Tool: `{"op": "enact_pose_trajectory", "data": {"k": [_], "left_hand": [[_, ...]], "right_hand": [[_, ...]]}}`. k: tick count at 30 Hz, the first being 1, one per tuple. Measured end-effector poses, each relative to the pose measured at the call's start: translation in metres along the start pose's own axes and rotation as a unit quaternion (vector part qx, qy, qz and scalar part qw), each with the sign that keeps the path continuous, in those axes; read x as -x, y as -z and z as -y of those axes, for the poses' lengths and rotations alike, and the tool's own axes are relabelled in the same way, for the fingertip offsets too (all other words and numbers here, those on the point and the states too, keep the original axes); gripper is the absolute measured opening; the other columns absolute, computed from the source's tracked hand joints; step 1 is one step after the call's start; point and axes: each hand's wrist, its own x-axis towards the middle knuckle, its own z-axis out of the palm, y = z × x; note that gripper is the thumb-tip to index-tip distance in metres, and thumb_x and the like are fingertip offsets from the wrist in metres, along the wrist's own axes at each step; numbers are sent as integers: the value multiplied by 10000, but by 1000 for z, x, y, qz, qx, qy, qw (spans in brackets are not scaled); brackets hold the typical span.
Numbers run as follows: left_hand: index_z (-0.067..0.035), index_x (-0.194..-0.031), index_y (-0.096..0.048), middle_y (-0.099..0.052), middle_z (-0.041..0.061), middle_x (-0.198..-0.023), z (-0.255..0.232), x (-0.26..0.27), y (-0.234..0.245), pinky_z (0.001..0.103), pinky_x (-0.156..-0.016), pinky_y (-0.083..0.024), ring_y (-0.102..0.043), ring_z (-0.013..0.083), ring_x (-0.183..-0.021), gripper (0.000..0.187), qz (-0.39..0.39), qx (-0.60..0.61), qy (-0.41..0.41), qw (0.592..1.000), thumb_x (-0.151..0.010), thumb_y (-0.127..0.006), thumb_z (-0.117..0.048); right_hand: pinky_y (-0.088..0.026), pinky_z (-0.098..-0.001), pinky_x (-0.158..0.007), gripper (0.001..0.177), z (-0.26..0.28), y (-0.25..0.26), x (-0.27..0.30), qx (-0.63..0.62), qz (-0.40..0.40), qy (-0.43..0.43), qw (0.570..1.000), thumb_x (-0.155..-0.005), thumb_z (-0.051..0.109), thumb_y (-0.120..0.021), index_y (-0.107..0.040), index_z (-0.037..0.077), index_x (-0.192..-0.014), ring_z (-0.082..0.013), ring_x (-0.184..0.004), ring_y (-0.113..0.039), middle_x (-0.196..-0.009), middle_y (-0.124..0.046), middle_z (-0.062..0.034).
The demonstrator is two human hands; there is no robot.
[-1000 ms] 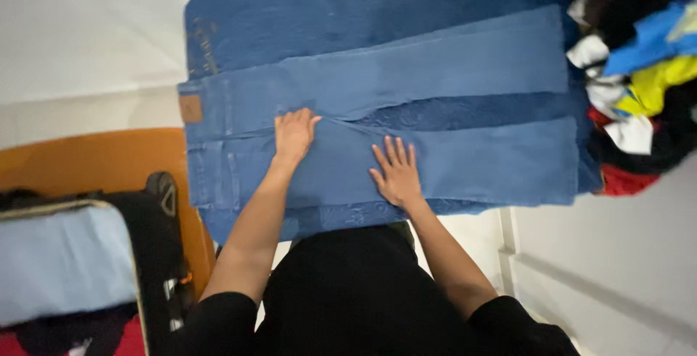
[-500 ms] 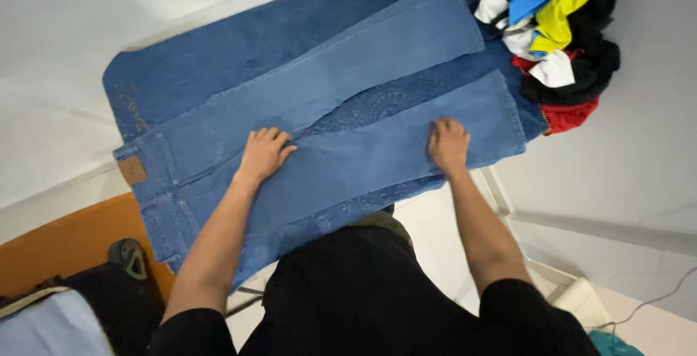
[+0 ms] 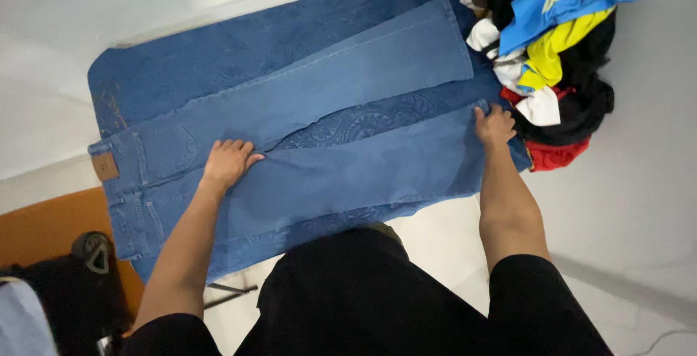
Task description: The person smooths out a pair of jeans on a surface, folds them into a rectangle, and places them into an open suitcase.
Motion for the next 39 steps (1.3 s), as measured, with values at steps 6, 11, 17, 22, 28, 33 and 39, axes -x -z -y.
{"op": "enact_pose_trajectory", "data": {"k": [6,11,17,22,28,33,39], "left_hand": [[-156,-987,-657,-714,37,-941,-1,-2,2,444,-861,-479,-679,258,-933,467,48,-26,13,998,-988,-476,-586],[-166,-995,-657,-703,37,-940,-4,-6,1,441,-871,-468,-672,259,-936,452,43,-39,24,998,-1002,-475,-579],[-154,-1009,-665,-681,54,-961,-22,-2,5,442,-869,-450,-659,265,-909,416,-41,-49,14,998,-983,-503,-537],[-143,-1068,-640,-670,56,-1013,-20,-12,14,457,-925,-445,-632,274,-1012,407,86,-36,98,991,-1111,-481,-516],[-143,-1111,-664,-642,109,-1094,-70,-6,46,530,-906,-441,-603,307,-1047,299,-180,-50,46,981,-1000,-593,-411],[-129,-1014,-668,-596,129,-980,-171,14,11,465,-780,-448,-556,326,-912,387,-71,147,-69,984,-889,-673,-494],[-154,-952,-650,-568,78,-913,-181,29,-6,449,-753,-447,-556,290,-886,198,-48,116,-110,986,-951,-664,-352]], "right_hand": [[-480,-549,-991,331,-5,-11,-35,-64,-95,135,984,-1067,357,-612,-634,72,-1234,-440,-1189,-608,-1243,-669,-217],[-490,-542,-901,320,-7,-19,-53,-101,-90,151,979,-1042,352,-634,-631,61,-1176,-451,-1088,-636,-1134,-697,-225],[-512,-585,-769,441,-20,-15,-27,-23,-78,181,980,-1075,447,-522,-592,35,-1217,-489,-943,-666,-1078,-697,-276],[-517,-615,-743,470,-28,6,-5,63,-13,102,993,-1116,496,-430,-548,52,-1216,-509,-852,-683,-948,-713,-285],[-512,-606,-781,433,-42,19,21,36,-45,93,994,-1135,508,-414,-555,101,-1187,-488,-881,-688,-977,-725,-251],[-520,-595,-706,449,-74,3,49,21,-104,130,986,-1099,454,-443,-512,69,-1320,-485,-825,-694,-1056,-713,-274],[-537,-598,-692,467,-74,11,37,90,-53,155,982,-1108,465,-424,-496,105,-1396,-471,-805,-700,-1030,-724,-248]]}}
